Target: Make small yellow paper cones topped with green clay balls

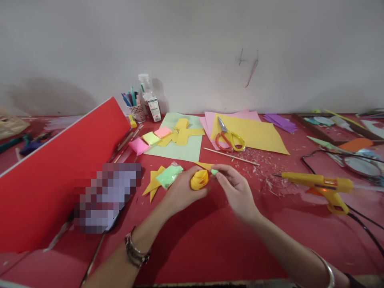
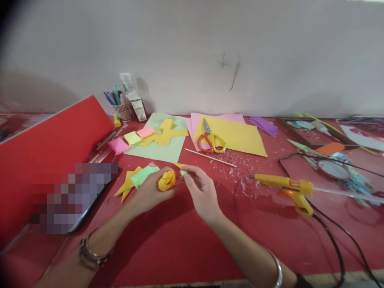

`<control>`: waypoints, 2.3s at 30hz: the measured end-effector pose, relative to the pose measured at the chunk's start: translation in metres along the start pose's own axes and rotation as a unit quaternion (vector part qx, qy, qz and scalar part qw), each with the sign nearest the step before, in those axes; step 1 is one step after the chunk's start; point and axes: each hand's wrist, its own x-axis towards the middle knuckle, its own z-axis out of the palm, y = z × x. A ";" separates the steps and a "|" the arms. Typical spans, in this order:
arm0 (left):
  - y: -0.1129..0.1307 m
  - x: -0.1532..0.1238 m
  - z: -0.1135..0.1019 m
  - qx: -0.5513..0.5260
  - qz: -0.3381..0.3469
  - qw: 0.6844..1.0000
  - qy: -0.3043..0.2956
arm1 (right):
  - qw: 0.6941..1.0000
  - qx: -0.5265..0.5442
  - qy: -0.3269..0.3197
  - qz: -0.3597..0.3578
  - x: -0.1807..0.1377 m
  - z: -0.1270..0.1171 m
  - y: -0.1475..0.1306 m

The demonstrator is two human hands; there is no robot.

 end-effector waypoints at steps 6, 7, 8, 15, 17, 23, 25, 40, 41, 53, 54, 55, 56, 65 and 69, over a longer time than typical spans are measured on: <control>0.001 0.000 -0.003 0.069 -0.005 0.998 0.013 | 1.000 -0.019 -0.001 -0.014 0.000 -0.001 0.001; 0.002 -0.001 -0.005 0.080 -0.006 0.997 0.014 | 1.000 -0.024 -0.002 -0.015 0.000 0.000 0.002; 0.003 -0.002 -0.008 0.090 -0.004 0.996 0.020 | 0.999 -0.029 -0.002 -0.013 0.000 0.000 0.002; 0.007 -0.004 -0.013 0.177 -0.012 0.984 0.034 | 1.000 -0.017 -0.003 -0.011 0.000 0.001 0.002; 0.006 -0.003 -0.010 0.232 -0.027 0.972 0.011 | 1.000 -0.018 -0.004 -0.014 0.000 0.001 0.002; 0.008 -0.004 -0.003 0.365 -0.038 0.930 -0.017 | 0.999 -0.024 0.001 -0.036 0.000 0.000 0.001; 0.008 -0.004 -0.003 0.385 -0.038 0.922 -0.012 | 0.999 -0.023 0.005 -0.039 0.000 0.000 0.001; 0.006 -0.003 -0.003 0.404 -0.058 0.913 -0.009 | 1.000 -0.004 -0.008 -0.010 -0.001 0.001 0.005; 0.006 -0.003 -0.003 0.402 -0.058 0.914 -0.009 | 1.000 -0.005 -0.007 -0.009 -0.002 0.001 0.005; 0.011 -0.002 -0.005 0.407 -0.078 0.910 -0.010 | 0.999 -0.040 -0.021 -0.016 -0.002 0.001 0.005; 0.012 -0.002 -0.005 0.405 -0.082 0.911 -0.009 | 0.999 -0.044 -0.023 -0.016 -0.002 0.002 0.005; 0.012 -0.003 -0.005 0.403 -0.086 0.911 -0.008 | 0.998 -0.048 -0.025 -0.017 -0.002 0.002 0.005; 0.012 -0.003 -0.005 0.401 -0.087 0.912 -0.006 | 0.998 -0.050 -0.026 -0.017 -0.003 0.002 0.005; 0.011 -0.002 -0.005 0.398 -0.085 0.914 0.003 | 0.997 -0.052 -0.035 -0.035 -0.003 0.004 0.004; 0.011 -0.002 -0.005 0.398 -0.084 0.913 -0.002 | 0.996 -0.067 -0.042 -0.042 -0.004 0.004 0.005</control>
